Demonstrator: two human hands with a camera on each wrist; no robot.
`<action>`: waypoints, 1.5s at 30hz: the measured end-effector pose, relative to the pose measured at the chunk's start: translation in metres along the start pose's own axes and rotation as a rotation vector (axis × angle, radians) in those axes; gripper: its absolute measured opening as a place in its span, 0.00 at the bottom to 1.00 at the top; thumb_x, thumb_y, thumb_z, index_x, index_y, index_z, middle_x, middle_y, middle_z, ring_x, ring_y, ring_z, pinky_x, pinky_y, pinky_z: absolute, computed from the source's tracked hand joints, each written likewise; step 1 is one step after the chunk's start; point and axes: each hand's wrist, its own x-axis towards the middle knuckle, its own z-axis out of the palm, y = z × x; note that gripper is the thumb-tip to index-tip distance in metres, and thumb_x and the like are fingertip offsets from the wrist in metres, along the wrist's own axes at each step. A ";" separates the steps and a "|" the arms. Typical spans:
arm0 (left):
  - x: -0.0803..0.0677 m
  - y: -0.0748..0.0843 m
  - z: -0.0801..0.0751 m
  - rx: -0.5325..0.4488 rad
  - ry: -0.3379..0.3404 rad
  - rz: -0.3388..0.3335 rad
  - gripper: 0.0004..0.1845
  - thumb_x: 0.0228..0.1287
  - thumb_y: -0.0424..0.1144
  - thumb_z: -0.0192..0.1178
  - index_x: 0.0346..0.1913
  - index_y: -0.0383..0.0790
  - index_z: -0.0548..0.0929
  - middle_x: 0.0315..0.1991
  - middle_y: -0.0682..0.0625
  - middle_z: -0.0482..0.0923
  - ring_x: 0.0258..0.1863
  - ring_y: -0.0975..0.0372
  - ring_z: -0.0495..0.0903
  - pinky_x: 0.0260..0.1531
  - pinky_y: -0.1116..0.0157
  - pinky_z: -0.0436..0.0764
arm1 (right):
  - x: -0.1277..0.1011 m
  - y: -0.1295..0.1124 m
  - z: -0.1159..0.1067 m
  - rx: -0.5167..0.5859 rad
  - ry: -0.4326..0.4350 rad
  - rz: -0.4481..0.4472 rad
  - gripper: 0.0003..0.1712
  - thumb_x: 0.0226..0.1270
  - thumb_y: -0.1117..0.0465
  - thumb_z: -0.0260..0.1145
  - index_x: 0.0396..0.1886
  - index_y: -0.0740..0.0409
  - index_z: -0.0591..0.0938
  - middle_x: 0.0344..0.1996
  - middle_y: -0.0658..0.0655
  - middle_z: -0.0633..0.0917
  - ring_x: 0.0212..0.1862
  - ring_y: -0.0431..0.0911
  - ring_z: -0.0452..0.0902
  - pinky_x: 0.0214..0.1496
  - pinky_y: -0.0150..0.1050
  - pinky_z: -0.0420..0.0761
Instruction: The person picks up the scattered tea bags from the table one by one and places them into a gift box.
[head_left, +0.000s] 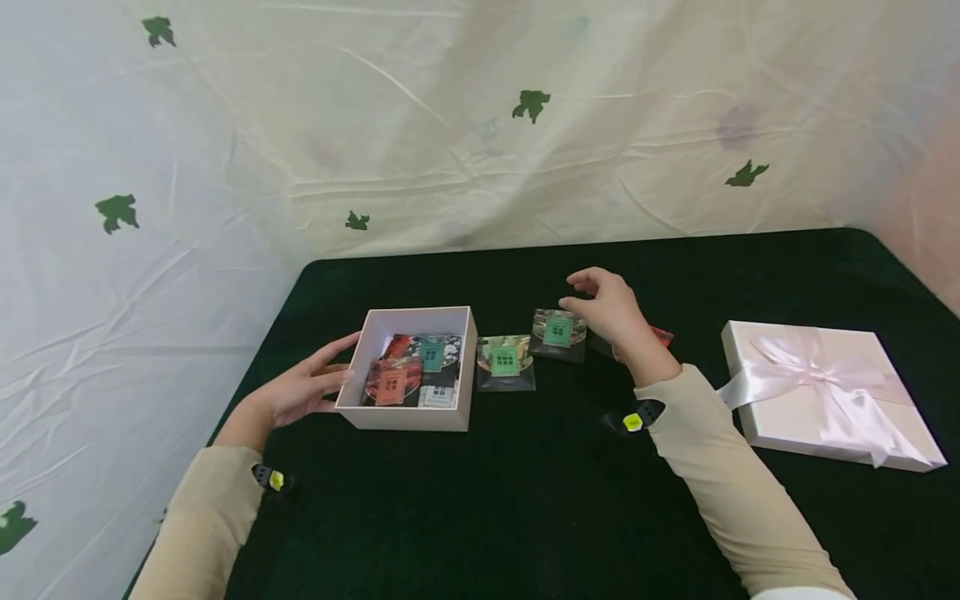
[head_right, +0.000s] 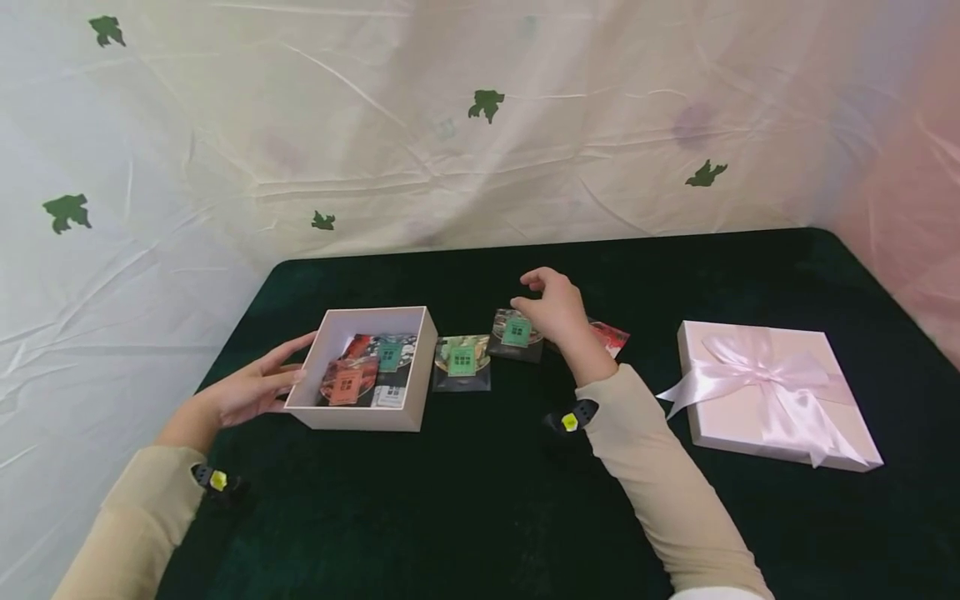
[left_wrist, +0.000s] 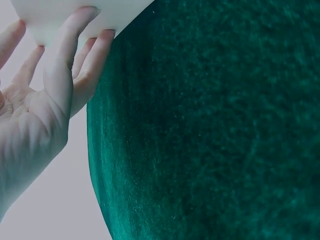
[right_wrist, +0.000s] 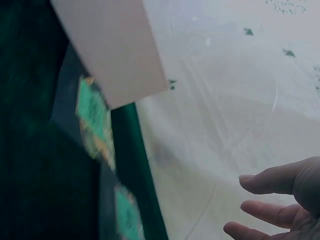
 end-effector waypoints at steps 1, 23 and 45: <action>0.001 0.000 0.000 0.002 0.000 0.000 0.37 0.73 0.45 0.49 0.75 0.62 0.40 0.73 0.35 0.45 0.63 0.49 0.63 0.56 0.50 0.75 | 0.000 0.003 -0.001 -0.010 0.003 0.001 0.24 0.69 0.59 0.60 0.62 0.62 0.71 0.63 0.65 0.70 0.68 0.59 0.59 0.67 0.58 0.64; -0.002 0.000 -0.001 0.007 -0.004 0.018 0.37 0.73 0.44 0.49 0.75 0.63 0.40 0.72 0.34 0.45 0.58 0.54 0.70 0.54 0.52 0.78 | 0.012 0.049 -0.042 -0.219 -0.126 0.109 0.30 0.66 0.61 0.61 0.64 0.67 0.65 0.62 0.73 0.66 0.60 0.66 0.64 0.58 0.59 0.72; -0.001 -0.001 0.000 0.008 -0.003 0.011 0.37 0.74 0.45 0.48 0.75 0.63 0.40 0.72 0.34 0.45 0.60 0.51 0.67 0.55 0.49 0.76 | 0.017 0.068 -0.043 -0.352 -0.214 0.211 0.30 0.64 0.64 0.62 0.63 0.68 0.63 0.52 0.72 0.68 0.46 0.59 0.66 0.38 0.43 0.75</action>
